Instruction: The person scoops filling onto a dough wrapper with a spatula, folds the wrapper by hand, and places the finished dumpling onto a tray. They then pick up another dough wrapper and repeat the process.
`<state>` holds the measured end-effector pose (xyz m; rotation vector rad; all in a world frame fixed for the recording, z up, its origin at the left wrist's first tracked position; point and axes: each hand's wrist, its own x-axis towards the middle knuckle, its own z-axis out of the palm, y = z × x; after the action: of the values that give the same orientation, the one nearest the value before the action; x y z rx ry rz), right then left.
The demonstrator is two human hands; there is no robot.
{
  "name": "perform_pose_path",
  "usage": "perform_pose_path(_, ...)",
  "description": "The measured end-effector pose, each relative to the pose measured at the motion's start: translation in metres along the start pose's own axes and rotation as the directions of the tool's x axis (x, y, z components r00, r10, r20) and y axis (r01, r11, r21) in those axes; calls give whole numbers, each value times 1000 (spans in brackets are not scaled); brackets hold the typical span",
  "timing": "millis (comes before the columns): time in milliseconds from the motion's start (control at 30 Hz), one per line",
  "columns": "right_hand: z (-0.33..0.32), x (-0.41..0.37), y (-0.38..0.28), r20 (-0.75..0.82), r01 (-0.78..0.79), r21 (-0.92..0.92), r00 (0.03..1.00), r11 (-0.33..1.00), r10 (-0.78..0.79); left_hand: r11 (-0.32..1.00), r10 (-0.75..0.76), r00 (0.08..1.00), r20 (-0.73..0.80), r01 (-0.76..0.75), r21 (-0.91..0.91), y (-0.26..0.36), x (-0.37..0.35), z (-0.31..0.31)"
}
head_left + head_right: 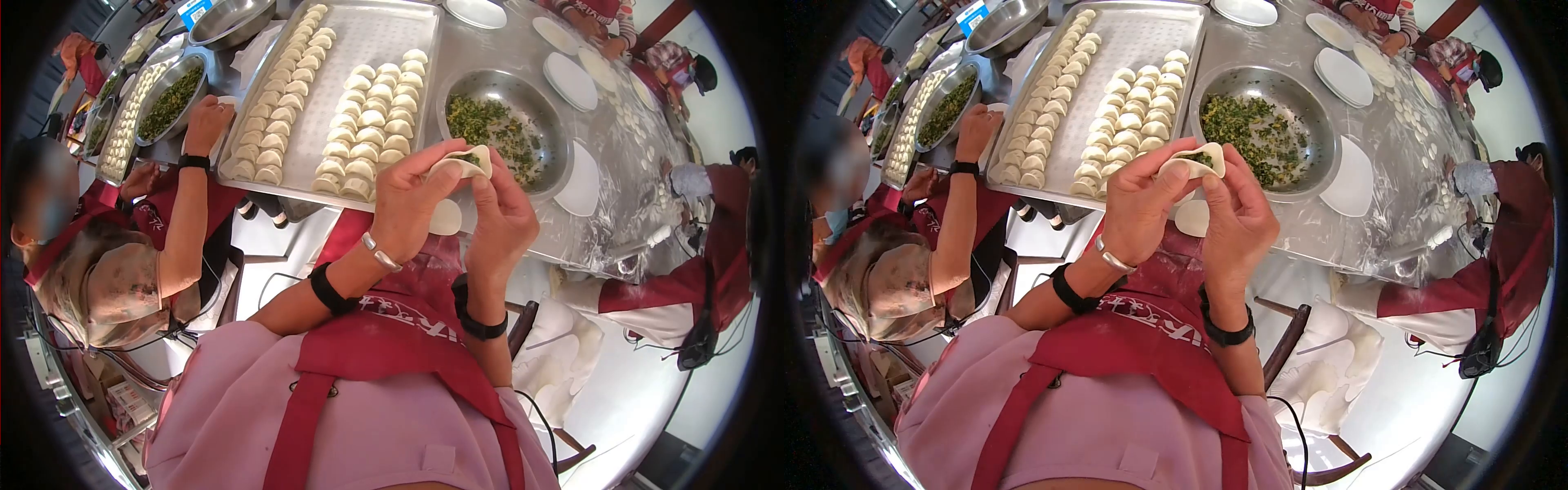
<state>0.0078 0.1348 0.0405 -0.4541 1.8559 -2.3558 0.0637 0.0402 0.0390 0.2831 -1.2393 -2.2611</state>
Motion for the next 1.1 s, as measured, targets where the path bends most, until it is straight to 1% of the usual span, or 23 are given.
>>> perform_pose_path(67, 3, -2, 0, -16, 37, -43, 999, 998, -38, 1000, -29, 1000, 2, 29, 2, -2, -2, -3)
perform_pose_path(167, 4, -2, 7, -35, 115, -79, 992, 990, -118, 996, -27, 999, -30, 24, -80, -8, -3, 1)
perform_pose_path(200, 4, -2, 10, -42, 144, -86, 988, 986, -148, 996, -28, 999, -32, 25, -83, -8, -3, 1)
perform_pose_path(300, 1, 1, 14, -33, 264, -224, 960, 938, -278, 997, -28, 999, -28, 26, -71, -8, -4, 3)
perform_pose_path(400, -6, 2, 7, 36, 281, -271, 959, 921, -282, 999, -25, 1000, -2, 25, -26, -10, -6, 2)
perform_pose_path(500, -13, 7, 12, 114, 423, -272, 906, 864, -407, 999, -31, 999, 15, 31, 11, -9, -7, 0)
perform_pose_path(600, -22, 11, 9, 224, 431, -336, 900, 838, -373, 999, -35, 999, 21, 34, 34, -8, -8, -4)
perform_pose_path(667, -16, 8, -6, 169, 194, -233, 973, 953, -157, 999, -42, 999, 34, 41, 28, -6, -8, -6)
perform_pose_path(700, -14, 5, -10, 149, 66, -177, 988, 982, -40, 997, -44, 998, 52, 41, 66, -6, -10, -8)
perform_pose_path(767, -15, 4, -8, 162, -10, -42, 987, 999, 17, 989, -48, 995, 90, 35, 142, -8, -10, -12)
perform_pose_path(800, -14, 5, -6, 172, -50, 26, 984, 998, 44, 992, -49, 995, 88, 38, 121, -8, -10, -11)
perform_pose_path(900, -14, 3, 3, 153, 69, -23, 986, 997, -64, 996, -52, 996, 73, 46, 74, -6, -12, -9)
perform_pose_path(967, -14, 3, 5, 168, 210, -144, 968, 967, -185, 997, -59, 996, 64, 55, 62, -5, -14, -9)
perform_pose_path(1000, -14, 3, 5, 180, 277, -203, 953, 939, -242, 994, -65, 996, 61, 60, 89, -3, -14, -9)
perform_pose_path(1100, -14, 5, 3, 215, 397, -240, 911, 886, -351, 982, -91, 995, 52, 81, 170, 2, -15, -8)
